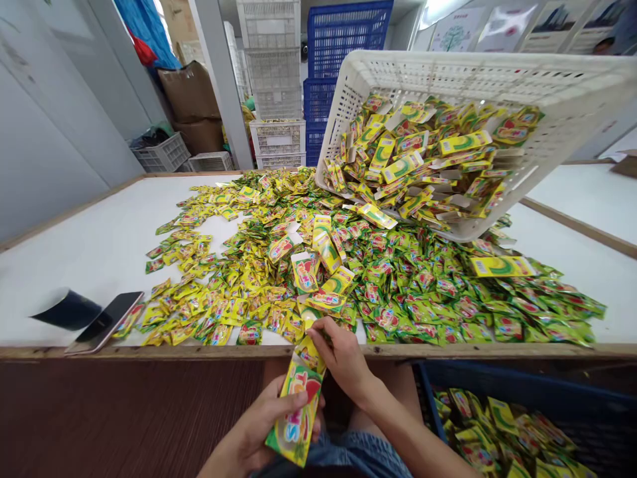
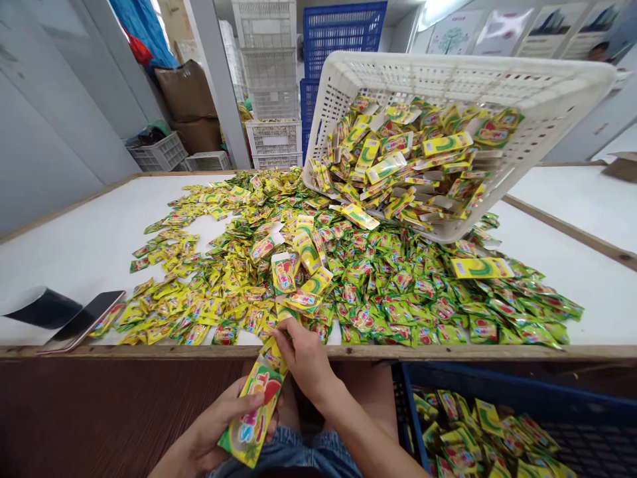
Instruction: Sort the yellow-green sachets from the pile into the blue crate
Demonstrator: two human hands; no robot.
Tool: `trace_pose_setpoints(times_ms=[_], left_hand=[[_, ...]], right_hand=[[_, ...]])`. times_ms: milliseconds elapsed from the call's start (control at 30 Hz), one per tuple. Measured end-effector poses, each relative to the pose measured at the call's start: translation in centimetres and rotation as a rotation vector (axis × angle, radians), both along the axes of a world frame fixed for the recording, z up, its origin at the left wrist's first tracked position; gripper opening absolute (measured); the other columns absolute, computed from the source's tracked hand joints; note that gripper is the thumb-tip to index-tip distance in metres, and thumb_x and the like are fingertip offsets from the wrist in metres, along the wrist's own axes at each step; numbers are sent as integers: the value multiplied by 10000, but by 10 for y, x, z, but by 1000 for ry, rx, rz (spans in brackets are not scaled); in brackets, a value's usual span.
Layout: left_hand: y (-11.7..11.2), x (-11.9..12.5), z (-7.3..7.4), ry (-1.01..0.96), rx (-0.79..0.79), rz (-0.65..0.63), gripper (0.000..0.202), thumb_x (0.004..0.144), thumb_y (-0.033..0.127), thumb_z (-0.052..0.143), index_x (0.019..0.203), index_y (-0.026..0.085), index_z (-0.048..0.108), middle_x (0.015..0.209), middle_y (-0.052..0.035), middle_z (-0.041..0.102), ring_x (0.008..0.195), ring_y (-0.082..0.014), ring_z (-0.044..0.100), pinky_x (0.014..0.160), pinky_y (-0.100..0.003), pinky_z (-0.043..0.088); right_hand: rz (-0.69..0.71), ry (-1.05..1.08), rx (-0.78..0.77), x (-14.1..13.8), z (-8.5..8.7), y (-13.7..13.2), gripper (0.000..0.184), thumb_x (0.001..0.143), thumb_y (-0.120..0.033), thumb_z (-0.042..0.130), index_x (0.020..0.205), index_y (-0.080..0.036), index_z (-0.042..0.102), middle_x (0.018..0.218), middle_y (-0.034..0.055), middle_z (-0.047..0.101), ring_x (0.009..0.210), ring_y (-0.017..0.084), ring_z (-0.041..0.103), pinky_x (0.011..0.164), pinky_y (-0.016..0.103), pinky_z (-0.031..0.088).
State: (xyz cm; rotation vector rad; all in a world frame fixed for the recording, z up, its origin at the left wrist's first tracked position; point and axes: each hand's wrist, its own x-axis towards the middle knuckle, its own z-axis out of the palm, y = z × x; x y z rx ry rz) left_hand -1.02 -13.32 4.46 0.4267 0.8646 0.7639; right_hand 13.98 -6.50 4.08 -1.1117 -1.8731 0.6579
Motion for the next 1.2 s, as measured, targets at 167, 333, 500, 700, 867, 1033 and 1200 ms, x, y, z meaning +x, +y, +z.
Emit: trace_pose_setpoints(times_ms=[167, 333, 500, 700, 867, 1033, 1200], left_hand=[[4, 8, -10, 212, 141, 19, 392, 555, 377, 770, 785, 134, 565, 610, -34, 626, 524, -141, 577, 518, -242, 442], [9, 10, -11, 273, 214, -84, 428, 560, 413, 755, 819, 126, 572, 620, -28, 619, 544, -145, 568, 520, -242, 429], [24, 10, -12, 348, 343, -21, 405, 592, 393, 737, 881, 139, 610, 730, -51, 654, 664, -185, 604, 634, -277, 453], [63, 4, -12, 450, 620, 125, 391, 621, 288, 728, 962, 156, 593, 885, -59, 664, 819, -199, 586, 747, -272, 440], [85, -4, -26, 488, 741, 160, 382, 634, 296, 714, 955, 135, 586, 880, -51, 660, 843, -205, 580, 761, -287, 440], [86, -14, -39, 482, 751, 153, 457, 657, 297, 700, 1065, 156, 548, 1082, -87, 619, 961, -231, 566, 792, -302, 441], [86, -20, -31, 505, 792, 162, 435, 667, 272, 687, 1061, 151, 550, 1050, -86, 631, 971, -235, 564, 805, -310, 437]], right_hand=[[119, -176, 6, 8, 15, 5, 153, 883, -293, 426, 844, -205, 547, 717, 7, 620, 626, 130, 576, 565, 206, 383], [256, -325, -3, 6, 27, 7, 147, 861, -308, 476, 812, -210, 574, 667, -4, 627, 566, 120, 568, 521, 191, 343], [183, -289, -76, 6, 30, 8, 262, 821, -290, 531, 1060, -191, 486, 693, 9, 618, 608, 161, 580, 546, 223, 375], [105, -56, -26, 12, 32, 19, 107, 811, -190, 529, 916, -201, 516, 882, 37, 592, 831, 171, 542, 735, 281, 413], [-1, -120, 141, -4, 29, 27, 47, 765, -170, 591, 808, -187, 583, 919, 64, 525, 925, 206, 456, 801, 350, 394], [57, -224, 169, -13, 34, 33, 82, 785, -207, 579, 715, -191, 619, 1008, 73, 496, 998, 221, 402, 857, 390, 367], [144, -333, 177, -15, 39, 35, 94, 794, -260, 573, 746, -190, 612, 1010, 72, 506, 976, 221, 418, 850, 390, 362]])
